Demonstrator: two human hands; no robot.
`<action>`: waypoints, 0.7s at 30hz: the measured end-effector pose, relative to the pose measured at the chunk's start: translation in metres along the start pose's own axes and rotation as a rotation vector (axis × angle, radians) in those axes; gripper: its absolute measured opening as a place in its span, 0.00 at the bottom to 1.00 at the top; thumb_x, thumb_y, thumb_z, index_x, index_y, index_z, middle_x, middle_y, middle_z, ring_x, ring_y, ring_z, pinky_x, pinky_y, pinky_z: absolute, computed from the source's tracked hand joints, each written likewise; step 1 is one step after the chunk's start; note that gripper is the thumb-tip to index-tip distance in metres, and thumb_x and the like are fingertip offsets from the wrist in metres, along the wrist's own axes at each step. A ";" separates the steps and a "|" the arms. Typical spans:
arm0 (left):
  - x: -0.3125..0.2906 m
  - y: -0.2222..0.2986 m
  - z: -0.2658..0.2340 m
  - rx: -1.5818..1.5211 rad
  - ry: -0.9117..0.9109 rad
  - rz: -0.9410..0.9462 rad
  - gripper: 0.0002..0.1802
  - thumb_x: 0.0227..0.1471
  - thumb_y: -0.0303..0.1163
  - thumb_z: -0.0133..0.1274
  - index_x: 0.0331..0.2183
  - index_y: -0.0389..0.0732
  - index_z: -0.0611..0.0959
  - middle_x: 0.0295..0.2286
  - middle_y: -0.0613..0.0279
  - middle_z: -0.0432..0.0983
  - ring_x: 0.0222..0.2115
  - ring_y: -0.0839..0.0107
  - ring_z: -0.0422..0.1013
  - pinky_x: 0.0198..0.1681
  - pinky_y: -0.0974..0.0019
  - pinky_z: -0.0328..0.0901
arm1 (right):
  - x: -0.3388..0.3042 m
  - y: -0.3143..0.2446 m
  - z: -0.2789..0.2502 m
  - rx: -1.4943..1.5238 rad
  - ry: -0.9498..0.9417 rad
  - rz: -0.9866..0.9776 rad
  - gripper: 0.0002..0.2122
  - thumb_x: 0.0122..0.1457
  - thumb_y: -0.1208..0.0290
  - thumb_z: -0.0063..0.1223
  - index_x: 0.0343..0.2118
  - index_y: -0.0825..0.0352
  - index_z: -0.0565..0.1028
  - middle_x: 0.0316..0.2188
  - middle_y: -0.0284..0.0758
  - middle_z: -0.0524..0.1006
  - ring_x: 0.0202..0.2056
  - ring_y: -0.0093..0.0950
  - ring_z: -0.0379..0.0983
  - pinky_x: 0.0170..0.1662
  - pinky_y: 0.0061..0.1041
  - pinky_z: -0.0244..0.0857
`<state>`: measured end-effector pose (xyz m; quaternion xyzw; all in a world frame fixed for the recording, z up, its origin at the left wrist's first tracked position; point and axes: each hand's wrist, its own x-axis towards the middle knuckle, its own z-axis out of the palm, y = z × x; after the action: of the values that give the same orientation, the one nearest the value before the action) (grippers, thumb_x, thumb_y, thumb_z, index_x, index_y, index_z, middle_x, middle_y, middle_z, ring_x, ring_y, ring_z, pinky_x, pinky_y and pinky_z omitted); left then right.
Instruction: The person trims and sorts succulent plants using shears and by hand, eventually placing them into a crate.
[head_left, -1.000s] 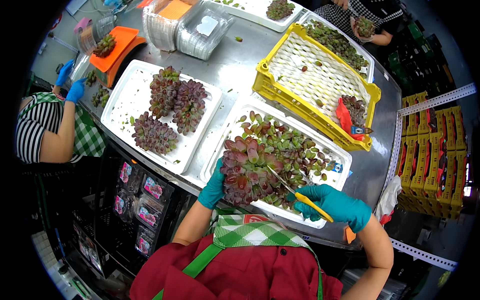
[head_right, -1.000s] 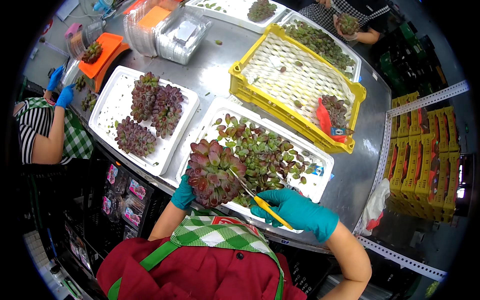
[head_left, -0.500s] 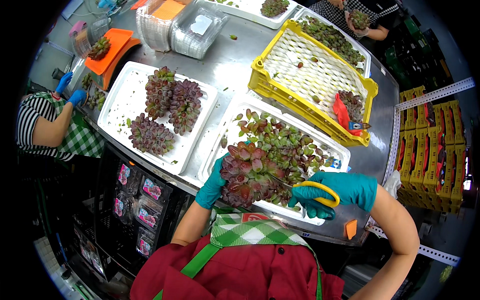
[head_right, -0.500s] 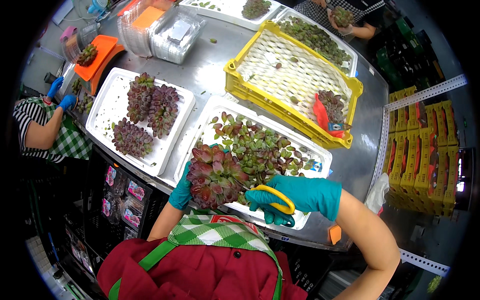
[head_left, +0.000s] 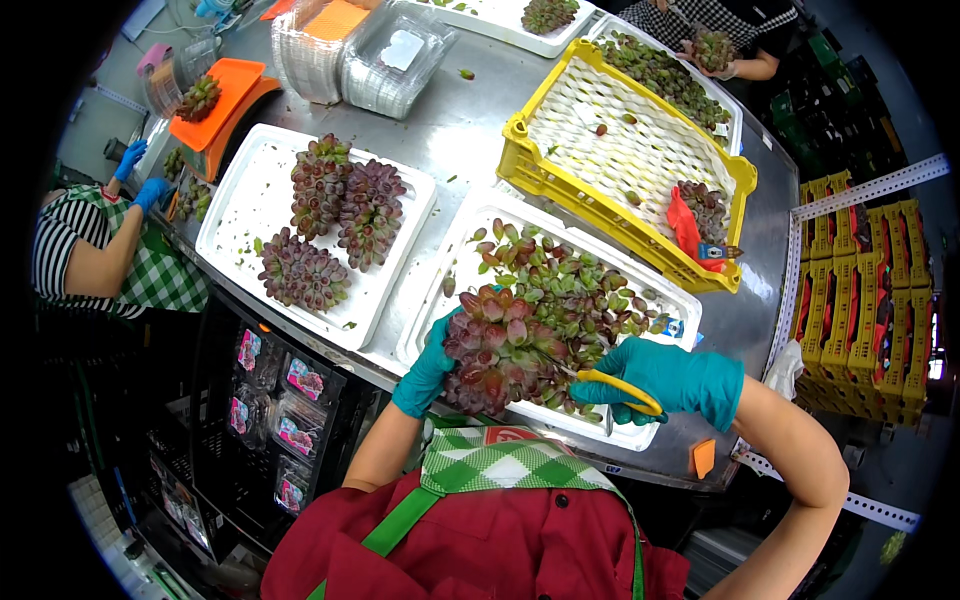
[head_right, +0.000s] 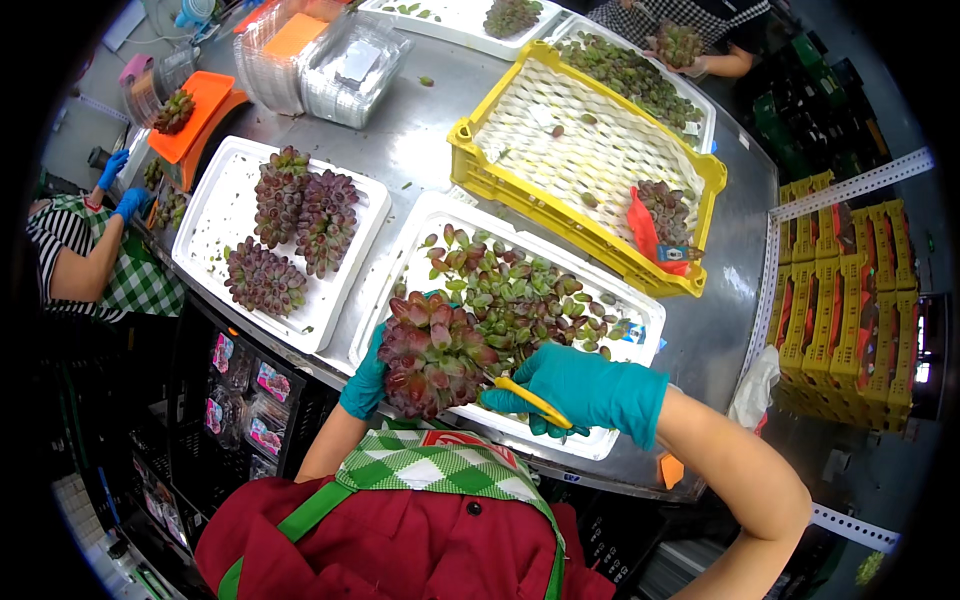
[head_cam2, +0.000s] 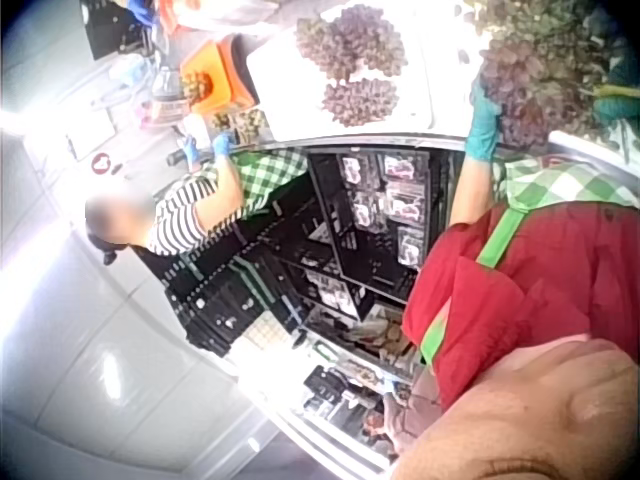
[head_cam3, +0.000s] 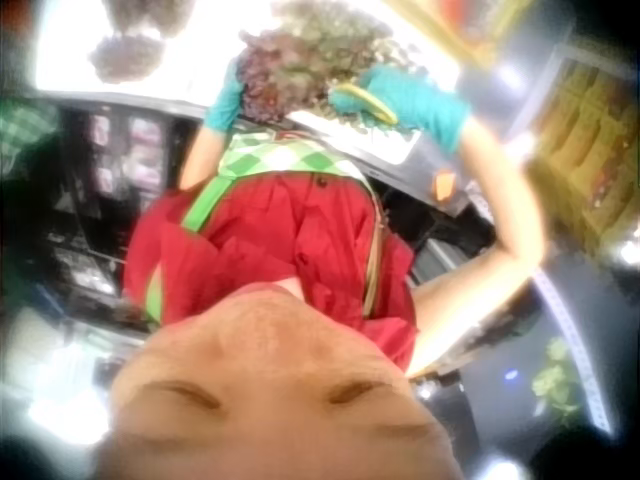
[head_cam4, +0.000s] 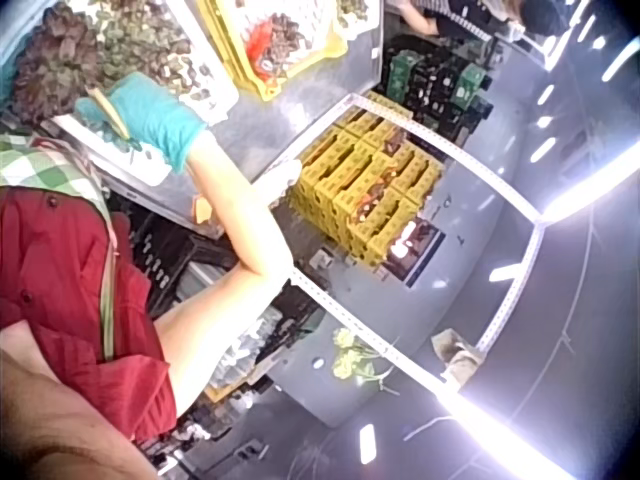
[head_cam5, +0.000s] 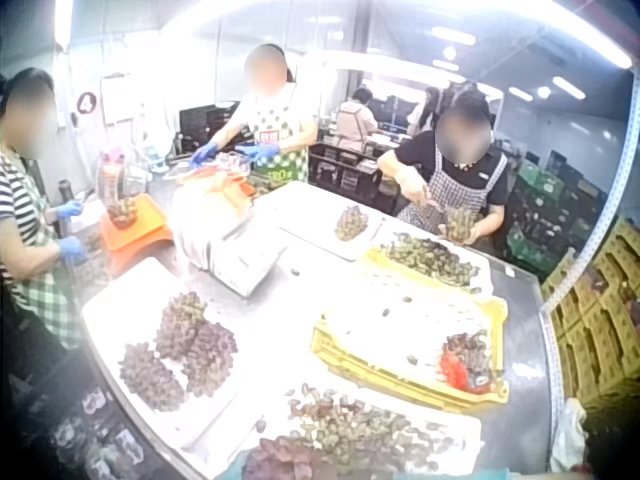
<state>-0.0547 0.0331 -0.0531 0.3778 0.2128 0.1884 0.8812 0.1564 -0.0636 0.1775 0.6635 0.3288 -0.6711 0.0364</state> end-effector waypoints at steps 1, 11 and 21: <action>-0.002 0.001 0.001 0.001 0.012 -0.035 0.26 0.46 0.36 0.50 0.47 0.36 0.67 0.42 0.59 0.69 0.40 0.71 0.68 0.44 0.67 0.64 | 0.001 0.002 0.002 0.013 0.016 -0.015 0.22 0.51 0.49 0.49 0.23 0.69 0.75 0.13 0.32 0.70 0.13 0.18 0.65 0.17 0.17 0.60; -0.003 -0.023 0.005 -0.242 0.104 -0.162 0.24 0.52 0.43 0.43 0.49 0.43 0.64 0.43 0.61 0.66 0.42 0.70 0.67 0.44 0.67 0.65 | -0.003 0.033 0.036 -0.226 0.418 -0.234 0.13 0.50 0.61 0.54 0.28 0.68 0.74 0.15 0.40 0.72 0.14 0.28 0.64 0.20 0.23 0.60; 0.006 -0.068 -0.033 -0.535 -0.063 -0.122 0.38 0.48 0.61 0.38 0.53 0.44 0.58 0.50 0.58 0.58 0.48 0.65 0.61 0.49 0.61 0.60 | 0.024 0.084 0.057 0.534 0.652 -0.350 0.16 0.50 0.75 0.54 0.43 0.71 0.68 0.28 0.31 0.73 0.31 0.17 0.68 0.35 0.16 0.66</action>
<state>-0.0549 0.0116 -0.1263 0.1239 0.1503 0.1724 0.9656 0.1445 -0.1475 0.1169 0.7607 0.2458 -0.4844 -0.3553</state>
